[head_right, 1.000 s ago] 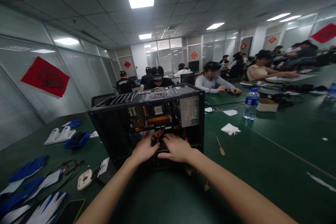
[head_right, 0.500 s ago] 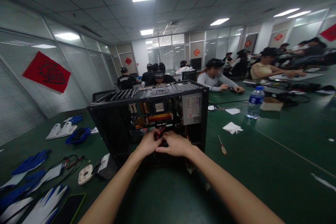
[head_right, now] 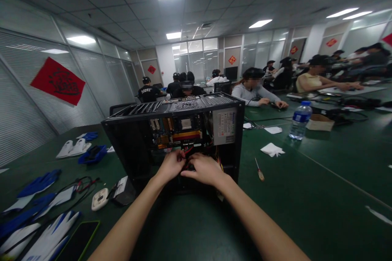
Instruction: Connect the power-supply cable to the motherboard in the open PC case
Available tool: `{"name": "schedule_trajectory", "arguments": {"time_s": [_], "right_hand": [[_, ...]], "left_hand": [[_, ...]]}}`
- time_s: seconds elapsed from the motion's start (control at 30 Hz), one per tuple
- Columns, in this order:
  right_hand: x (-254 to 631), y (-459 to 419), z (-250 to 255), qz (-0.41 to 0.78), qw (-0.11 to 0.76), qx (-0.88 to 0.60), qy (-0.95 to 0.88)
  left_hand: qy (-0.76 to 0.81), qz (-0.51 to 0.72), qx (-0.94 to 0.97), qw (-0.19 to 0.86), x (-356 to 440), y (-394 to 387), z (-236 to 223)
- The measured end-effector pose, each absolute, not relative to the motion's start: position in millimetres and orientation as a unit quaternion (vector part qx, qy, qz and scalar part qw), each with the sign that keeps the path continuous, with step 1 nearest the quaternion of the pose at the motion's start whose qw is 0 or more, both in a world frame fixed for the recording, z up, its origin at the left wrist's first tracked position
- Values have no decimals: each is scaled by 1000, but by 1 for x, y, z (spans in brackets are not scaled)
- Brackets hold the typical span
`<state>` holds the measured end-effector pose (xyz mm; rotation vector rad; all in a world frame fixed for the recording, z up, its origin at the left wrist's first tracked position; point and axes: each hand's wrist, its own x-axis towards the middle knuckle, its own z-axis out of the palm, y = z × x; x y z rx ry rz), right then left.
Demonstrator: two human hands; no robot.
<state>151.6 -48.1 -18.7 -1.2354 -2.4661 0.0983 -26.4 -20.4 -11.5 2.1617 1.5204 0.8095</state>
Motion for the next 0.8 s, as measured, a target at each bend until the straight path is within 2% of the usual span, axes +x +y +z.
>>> {"name": "schedule_trajectory", "arguments": {"time_s": [0.17, 0.27, 0.4, 0.6, 0.7, 0.8], "right_hand": [[153, -48, -20, 46, 207, -451, -867], [154, -46, -19, 76, 258, -478, -836], [150, -46, -16, 91, 295, -537, -785], [146, -32, -16, 115, 180, -557, -803], [146, -13, -16, 161, 81, -555, -812], [147, 4, -18, 185, 25, -563, -805]], "left_hand": [[526, 275, 787, 167, -24, -21, -15], [510, 265, 804, 152, -23, -21, -16], [547, 184, 805, 140, -20, -21, -16], [551, 124, 819, 98, -14, -28, -11], [534, 127, 831, 88, -15, -31, -10], [530, 145, 830, 90, -17, -31, -10]]}}
